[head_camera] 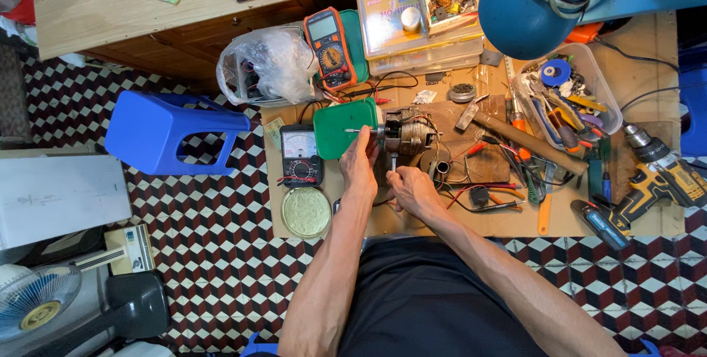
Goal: The person works on a disassembled electric motor on a cluttered workbench. They repeatedly rotate the rotor shaft by hand, wipe the shaft and commutator with a white cloth, and use a multimeter probe to test electrical continuity on the commutator segments. The person also uses pliers to adjust a small part on the rotor and briefly picks up a power drill before returning to manual adjustments.
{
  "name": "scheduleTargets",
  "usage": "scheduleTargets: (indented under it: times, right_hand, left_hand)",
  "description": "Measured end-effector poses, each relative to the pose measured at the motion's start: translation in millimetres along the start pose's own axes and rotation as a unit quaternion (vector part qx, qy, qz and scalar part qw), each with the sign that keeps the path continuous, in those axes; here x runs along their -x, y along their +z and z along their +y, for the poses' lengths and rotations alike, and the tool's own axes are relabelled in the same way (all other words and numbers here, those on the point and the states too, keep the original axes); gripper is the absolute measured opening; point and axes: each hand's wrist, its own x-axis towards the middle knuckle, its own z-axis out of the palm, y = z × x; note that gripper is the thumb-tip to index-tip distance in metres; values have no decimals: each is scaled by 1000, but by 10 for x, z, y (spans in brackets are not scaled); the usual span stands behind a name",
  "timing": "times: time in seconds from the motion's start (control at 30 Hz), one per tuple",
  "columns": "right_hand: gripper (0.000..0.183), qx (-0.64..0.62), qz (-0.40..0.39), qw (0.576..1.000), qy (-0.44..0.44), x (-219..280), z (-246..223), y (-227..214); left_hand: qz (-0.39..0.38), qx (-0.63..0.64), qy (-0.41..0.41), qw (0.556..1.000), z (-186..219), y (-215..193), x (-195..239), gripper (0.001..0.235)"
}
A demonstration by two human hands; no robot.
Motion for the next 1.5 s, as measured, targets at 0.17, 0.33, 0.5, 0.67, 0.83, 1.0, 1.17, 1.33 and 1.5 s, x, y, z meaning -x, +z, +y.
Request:
scheduleTargets:
  times: [0.17, 0.33, 0.5, 0.67, 0.83, 1.0, 1.17, 1.33, 1.5]
  right_hand:
    - [43, -6, 7, 1000, -13, -27, 36, 22]
    - [42, -6, 11, 1000, -24, -35, 70, 27]
    - [43, 3, 12, 1000, -20, -24, 53, 42]
    - [43, 2, 15, 1000, -7, -10, 26, 39]
    - [41, -22, 29, 999, -15, -24, 78, 66]
    - [37, -51, 60, 996, -32, 9, 97, 135]
    - [41, -10, 50, 998, -29, 51, 49, 83]
    - [46, 132, 82, 986, -66, 284, 32, 24]
    - [37, 16, 71, 995, -62, 700, 99, -177]
  left_hand:
    - [-8, -63, 45, 997, -3, -3, 27, 37]
    - [-9, -20, 54, 998, 96, -70, -24, 32]
    - [-7, -12, 50, 999, 130, -101, -2, 30]
    - [-23, 2, 34, 999, 96, -76, -23, 28]
    - [-14, 2, 48, 999, -5, -120, -127, 27]
    - [-38, -22, 77, 996, 6, -123, -126, 22]
    - [-61, -38, 60, 996, 106, -140, -31, 21]
    - [-30, -121, 62, 990, 304, -235, 143, 27]
    - [-4, -100, 105, 989, 602, -234, 487, 28]
